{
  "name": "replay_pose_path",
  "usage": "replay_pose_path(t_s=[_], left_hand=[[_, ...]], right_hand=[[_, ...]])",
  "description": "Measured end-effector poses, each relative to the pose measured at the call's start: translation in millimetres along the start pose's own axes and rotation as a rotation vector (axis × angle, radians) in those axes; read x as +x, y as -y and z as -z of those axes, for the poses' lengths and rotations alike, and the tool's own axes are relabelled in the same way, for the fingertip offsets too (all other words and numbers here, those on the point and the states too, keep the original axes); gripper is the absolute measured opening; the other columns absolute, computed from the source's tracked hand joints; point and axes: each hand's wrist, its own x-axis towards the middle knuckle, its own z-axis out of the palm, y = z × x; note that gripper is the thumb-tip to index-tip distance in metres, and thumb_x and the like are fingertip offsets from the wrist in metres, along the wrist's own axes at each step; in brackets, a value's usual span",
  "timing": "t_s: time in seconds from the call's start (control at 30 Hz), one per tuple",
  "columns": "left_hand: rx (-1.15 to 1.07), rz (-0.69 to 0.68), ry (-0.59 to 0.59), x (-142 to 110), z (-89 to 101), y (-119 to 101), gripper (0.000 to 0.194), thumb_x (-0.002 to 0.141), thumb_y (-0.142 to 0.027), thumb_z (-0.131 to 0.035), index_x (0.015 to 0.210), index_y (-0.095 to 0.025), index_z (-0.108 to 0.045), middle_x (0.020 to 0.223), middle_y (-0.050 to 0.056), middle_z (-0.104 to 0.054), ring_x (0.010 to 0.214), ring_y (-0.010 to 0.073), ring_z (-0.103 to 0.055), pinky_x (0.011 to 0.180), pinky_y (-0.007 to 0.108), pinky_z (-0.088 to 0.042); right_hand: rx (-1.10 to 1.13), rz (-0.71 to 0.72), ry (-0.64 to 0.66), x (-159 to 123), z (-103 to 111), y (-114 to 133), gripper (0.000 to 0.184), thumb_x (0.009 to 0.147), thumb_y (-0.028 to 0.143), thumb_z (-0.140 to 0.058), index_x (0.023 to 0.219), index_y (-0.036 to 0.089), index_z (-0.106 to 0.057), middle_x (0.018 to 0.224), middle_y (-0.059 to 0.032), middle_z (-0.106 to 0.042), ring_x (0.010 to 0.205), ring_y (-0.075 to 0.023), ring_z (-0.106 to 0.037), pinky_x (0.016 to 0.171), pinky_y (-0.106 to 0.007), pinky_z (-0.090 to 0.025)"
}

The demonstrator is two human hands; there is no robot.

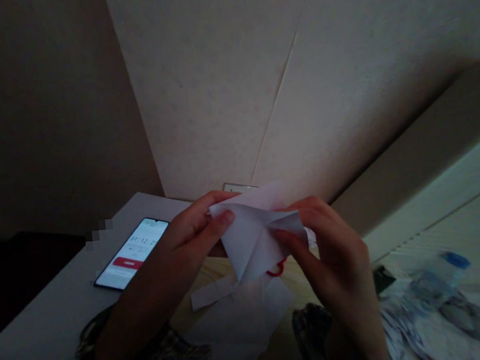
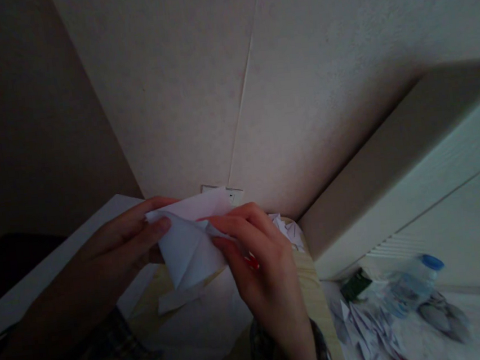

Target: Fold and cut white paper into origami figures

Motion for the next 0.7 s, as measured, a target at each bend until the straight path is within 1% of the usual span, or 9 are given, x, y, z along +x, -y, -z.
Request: replay_pose_path(t_s=[0.07,0.17,0.27,0.33,0.4,0.5,0.6,0.7], left_hand=[[-0.031,0.031,-0.014,-3,-1.1,-2,0.019,0.086,-0.03,-0.065,0.103,-0.023,-0.068,0.078,-0.003,-0.072,0.069,0.013,-0.067,0.064,0.02,-0.054],[-0.086,0.068,0.008,-5,-2.6,-6,0.022,0.088,-0.03,-0.062,0.108,-0.023,-0.068,0.09,0.0,-0.075,0.078,0.0154,-0.07,0.069,0.022,-0.056],[-0.155,0.054,0.028,-4,-2.3,-5,0.023,0.089,-0.03,-0.06,0.107,-0.021,-0.071,0.091,0.003,-0.077,0.082,0.0185,-0.071,0.071,0.026,-0.057],[-0.184,0.039,0.028,-2,-1.6,-3,0.023,0.088,-0.028,-0.06,0.105,-0.019,-0.072,0.093,0.005,-0.078,0.084,0.0208,-0.072,0.072,0.028,-0.058],[-0.198,0.034,0.009,-1,-1.2,-2,0.021,0.087,-0.025,-0.061,0.102,-0.018,-0.074,0.093,0.006,-0.078,0.083,0.022,-0.073,0.072,0.03,-0.058],[-0.209,0.036,-0.007,-1,-1.9,-3,0.018,0.085,-0.022,-0.061,0.095,-0.017,-0.075,0.089,0.005,-0.079,0.079,0.0214,-0.073,0.07,0.029,-0.058],[-0.214,0.021,-0.018,-3,-4.0,-6,0.015,0.085,-0.021,-0.061,0.09,-0.019,-0.075,0.087,0.004,-0.079,0.079,0.0212,-0.073,0.069,0.029,-0.058],[-0.172,0.019,-0.067,-5,-5.4,-8,0.014,0.084,-0.021,-0.061,0.087,-0.02,-0.075,0.089,0.004,-0.079,0.078,0.0215,-0.073,0.068,0.03,-0.058]], right_hand=[[-0.017,0.022,0.011,1,2,-1,0.026,0.09,0.01,-0.059,0.1,0.031,-0.071,0.092,0.0007,-0.063,0.084,-0.0154,-0.06,0.069,-0.027,-0.05],[-0.04,0.064,0.023,1,5,-2,0.035,0.089,0.006,-0.056,0.104,0.033,-0.072,0.095,0.0007,-0.062,0.088,-0.0153,-0.06,0.074,-0.028,-0.051],[-0.083,0.121,0.076,0,7,-5,0.041,0.088,0.002,-0.054,0.11,0.033,-0.071,0.103,0.0002,-0.062,0.095,-0.0157,-0.061,0.08,-0.029,-0.051],[-0.11,0.141,0.1,-1,8,-7,0.041,0.089,0.003,-0.054,0.113,0.033,-0.07,0.106,0.0001,-0.062,0.096,-0.0158,-0.062,0.081,-0.029,-0.052],[-0.126,0.15,0.101,-2,10,-9,0.04,0.09,0.006,-0.054,0.113,0.034,-0.069,0.106,0.0008,-0.063,0.095,-0.0155,-0.062,0.079,-0.028,-0.052],[-0.139,0.152,0.088,-3,12,-9,0.041,0.09,0.005,-0.053,0.112,0.035,-0.07,0.105,0.0019,-0.064,0.093,-0.0142,-0.063,0.076,-0.025,-0.053],[-0.143,0.14,0.09,-3,13,-9,0.045,0.088,0.002,-0.052,0.111,0.036,-0.07,0.106,0.0023,-0.064,0.093,-0.0141,-0.063,0.074,-0.024,-0.054],[-0.14,0.14,0.095,-3,14,-10,0.046,0.086,0.002,-0.051,0.111,0.036,-0.07,0.107,0.0019,-0.065,0.093,-0.0148,-0.064,0.072,-0.024,-0.055]])
